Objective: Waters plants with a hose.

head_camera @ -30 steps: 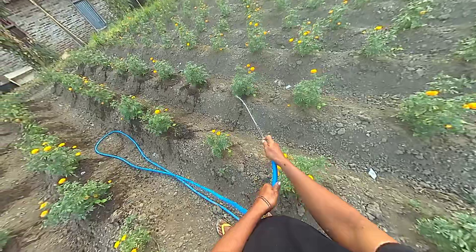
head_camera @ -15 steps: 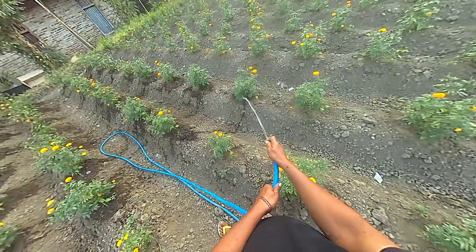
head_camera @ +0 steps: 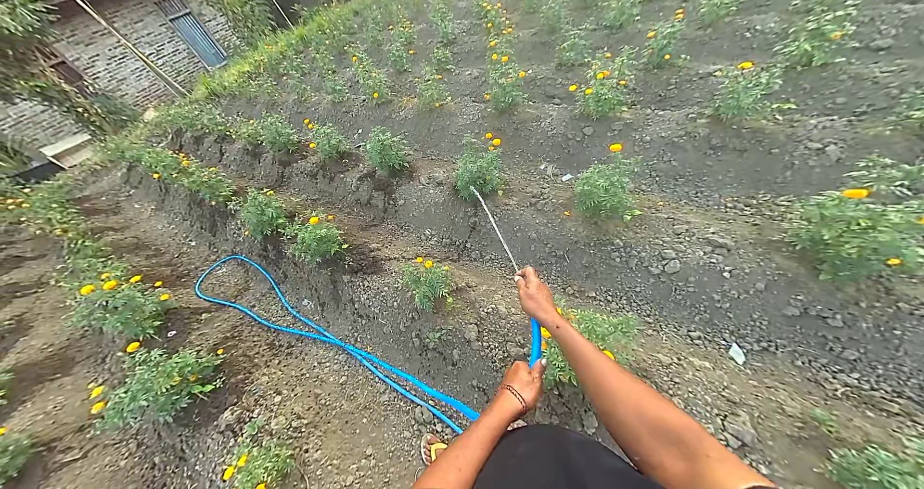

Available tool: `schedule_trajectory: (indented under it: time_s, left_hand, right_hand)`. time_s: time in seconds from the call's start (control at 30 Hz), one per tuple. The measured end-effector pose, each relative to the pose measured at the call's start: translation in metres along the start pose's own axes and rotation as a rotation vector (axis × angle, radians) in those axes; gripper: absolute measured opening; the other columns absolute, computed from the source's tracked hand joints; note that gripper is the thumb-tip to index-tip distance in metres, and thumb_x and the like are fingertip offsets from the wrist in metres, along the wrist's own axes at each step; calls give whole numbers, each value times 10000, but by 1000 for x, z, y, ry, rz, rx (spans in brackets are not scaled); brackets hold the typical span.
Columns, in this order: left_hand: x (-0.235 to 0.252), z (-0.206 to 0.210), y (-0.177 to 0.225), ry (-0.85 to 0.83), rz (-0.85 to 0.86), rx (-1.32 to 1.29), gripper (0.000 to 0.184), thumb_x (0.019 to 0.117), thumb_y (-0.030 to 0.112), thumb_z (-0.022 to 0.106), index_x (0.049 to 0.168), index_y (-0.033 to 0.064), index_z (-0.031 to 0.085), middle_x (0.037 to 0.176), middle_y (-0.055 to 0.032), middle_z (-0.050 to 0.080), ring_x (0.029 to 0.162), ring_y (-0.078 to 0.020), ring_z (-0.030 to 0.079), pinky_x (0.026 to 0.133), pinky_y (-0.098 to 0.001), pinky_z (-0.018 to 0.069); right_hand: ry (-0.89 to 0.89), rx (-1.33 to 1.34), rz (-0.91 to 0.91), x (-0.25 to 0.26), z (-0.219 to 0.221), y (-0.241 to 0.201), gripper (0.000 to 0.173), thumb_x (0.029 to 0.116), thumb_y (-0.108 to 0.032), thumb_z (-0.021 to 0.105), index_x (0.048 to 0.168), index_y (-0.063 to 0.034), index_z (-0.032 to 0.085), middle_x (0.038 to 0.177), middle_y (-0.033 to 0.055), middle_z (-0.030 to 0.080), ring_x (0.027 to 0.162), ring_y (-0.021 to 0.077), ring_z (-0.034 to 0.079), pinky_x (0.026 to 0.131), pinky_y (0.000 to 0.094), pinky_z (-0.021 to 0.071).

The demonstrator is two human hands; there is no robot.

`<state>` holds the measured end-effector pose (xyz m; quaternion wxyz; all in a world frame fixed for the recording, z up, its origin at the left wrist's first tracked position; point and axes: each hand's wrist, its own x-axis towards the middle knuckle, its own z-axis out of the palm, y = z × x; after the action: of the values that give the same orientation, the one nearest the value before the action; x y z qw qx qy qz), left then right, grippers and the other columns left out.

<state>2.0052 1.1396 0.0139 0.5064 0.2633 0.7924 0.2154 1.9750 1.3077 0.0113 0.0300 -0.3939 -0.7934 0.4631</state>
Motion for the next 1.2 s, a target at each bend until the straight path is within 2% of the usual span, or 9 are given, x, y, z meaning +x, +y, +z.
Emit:
schedule_trajectory:
  time_s: [0.23,0.37,0.43,0.57,0.73,0.87,1.2]
  left_hand:
    - [0,-1,0,1,11,9,625,1125,464,288,985,-50,615,887,-179,581,807,-302,586,791,-498,485]
    - [-1,1,0,-6,14,23,651,1122,477,291,1021,-74,624,947,-224,612,861,-339,612,836,-530,493]
    - [-1,1,1,-4,11,30,648,1121,479,293,1022,-71,622,945,-222,611,854,-337,612,824,-529,493]
    - [-2,3,0,-24,5,44,658,1120,487,284,1009,-64,625,929,-208,608,837,-327,608,814,-522,492]
    - [1,8,-5,-20,20,35,641,1123,475,285,973,-49,622,873,-179,589,781,-302,590,774,-503,491]
    - [-1,9,-5,-22,14,31,651,1123,478,280,1015,-63,626,922,-205,605,833,-322,606,814,-518,492]
    - [-5,13,-2,-20,3,38,653,1122,483,287,1015,-66,624,943,-215,611,867,-331,612,835,-522,490]
  right_hand:
    - [26,39,10,-1,0,4,347,1126,-199,354,1381,-22,511,1075,236,680,991,373,685,893,527,527]
    - [40,29,33,-3,-1,6,343,1120,-187,362,1374,-14,516,1095,243,681,1015,376,687,910,531,527]
    - [39,38,45,-3,-1,7,345,1123,-188,362,1377,-13,516,1108,243,680,1036,375,684,926,530,521]
    - [49,40,52,-6,-2,10,343,1122,-191,360,1363,-11,524,1079,234,681,983,365,690,884,521,534]
    - [46,7,57,-10,-2,10,344,1119,-190,367,1377,-20,519,1122,240,686,1058,377,686,934,530,524]
    - [22,-7,53,-13,-2,8,354,1119,-191,373,1399,-21,508,1140,247,684,1069,388,685,943,536,522]
    - [0,-1,35,-14,-1,13,360,1118,-197,363,1401,-24,504,1116,236,680,1033,370,684,921,521,525]
